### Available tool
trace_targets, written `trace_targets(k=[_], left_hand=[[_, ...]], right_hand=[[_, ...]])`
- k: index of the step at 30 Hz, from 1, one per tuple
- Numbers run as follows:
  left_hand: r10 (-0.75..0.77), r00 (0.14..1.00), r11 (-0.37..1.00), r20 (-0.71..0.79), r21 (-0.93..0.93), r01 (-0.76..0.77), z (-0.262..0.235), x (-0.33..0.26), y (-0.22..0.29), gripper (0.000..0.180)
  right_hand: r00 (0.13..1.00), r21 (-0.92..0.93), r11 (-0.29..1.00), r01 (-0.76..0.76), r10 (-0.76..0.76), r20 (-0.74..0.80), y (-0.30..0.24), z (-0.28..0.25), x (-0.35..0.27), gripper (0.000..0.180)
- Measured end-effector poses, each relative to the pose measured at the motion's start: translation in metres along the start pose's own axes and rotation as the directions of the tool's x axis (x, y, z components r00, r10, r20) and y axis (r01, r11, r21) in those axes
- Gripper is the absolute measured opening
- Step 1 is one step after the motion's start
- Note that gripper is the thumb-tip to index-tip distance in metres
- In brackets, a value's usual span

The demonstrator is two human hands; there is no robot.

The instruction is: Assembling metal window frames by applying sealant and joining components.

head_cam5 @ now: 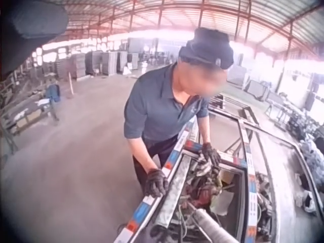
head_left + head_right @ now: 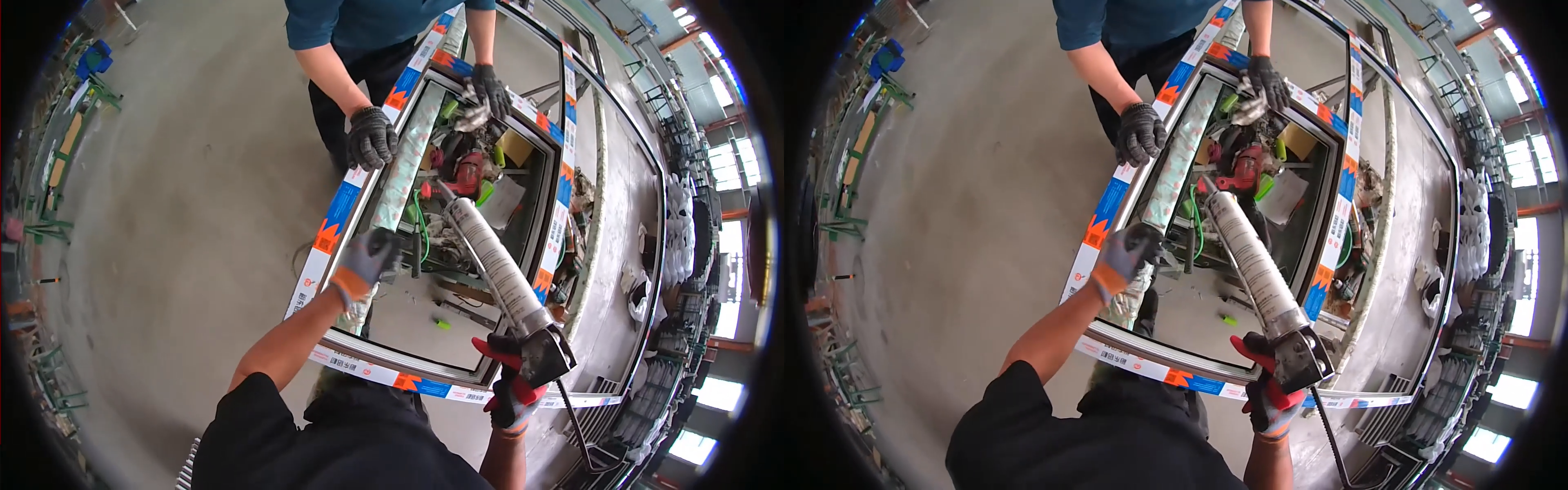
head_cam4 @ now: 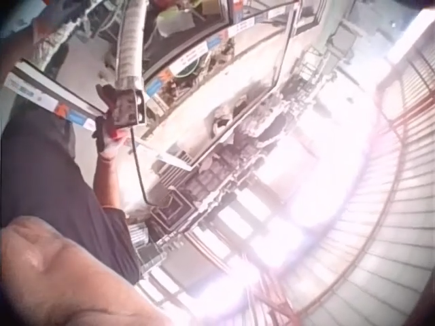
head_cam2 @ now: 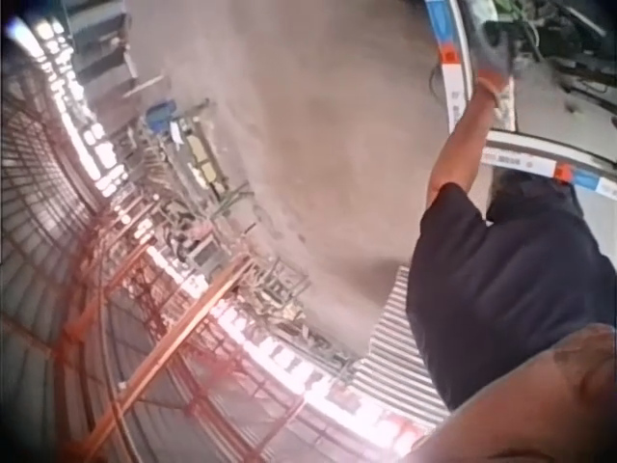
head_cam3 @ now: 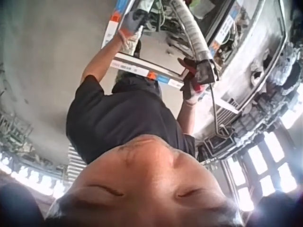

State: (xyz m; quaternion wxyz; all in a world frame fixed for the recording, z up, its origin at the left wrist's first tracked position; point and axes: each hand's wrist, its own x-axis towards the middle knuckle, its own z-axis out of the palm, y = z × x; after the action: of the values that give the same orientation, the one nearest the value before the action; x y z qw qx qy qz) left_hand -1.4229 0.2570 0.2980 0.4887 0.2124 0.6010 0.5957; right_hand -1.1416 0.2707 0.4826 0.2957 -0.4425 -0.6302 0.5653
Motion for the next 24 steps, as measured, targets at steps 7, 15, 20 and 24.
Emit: trace_targets(k=[7, 15, 20, 24], left_hand=[[-0.063, 0.969, 0.905, 0.238, -0.396, 0.156, 0.012, 0.0, 0.009, 0.038], [0.068, 0.978, 0.625, 0.198, -0.773, 0.113, 0.038, 0.009, 0.042, 0.052], [0.144, 0.977, 0.719, 0.156, -0.695, 0.005, 0.025, 0.017, 0.019, 0.046], [0.06, 0.937, 0.52, 0.344, -0.812, 0.265, 0.018, 0.032, 0.001, 0.043]], right_hand=[[0.986, -0.103, 0.991, -0.086, 0.099, 0.134, 0.005, 0.02, 0.029, 0.065], [0.917, -0.361, 0.909, 0.207, -0.052, 0.395, 0.039, 0.018, 0.037, 0.068], [0.864, -0.556, 0.681, 0.477, -0.247, 0.439, 0.056, 0.025, 0.042, 0.034], [0.848, -0.542, 0.67, 0.506, -0.271, 0.456, 0.051, 0.031, 0.049, 0.031]])
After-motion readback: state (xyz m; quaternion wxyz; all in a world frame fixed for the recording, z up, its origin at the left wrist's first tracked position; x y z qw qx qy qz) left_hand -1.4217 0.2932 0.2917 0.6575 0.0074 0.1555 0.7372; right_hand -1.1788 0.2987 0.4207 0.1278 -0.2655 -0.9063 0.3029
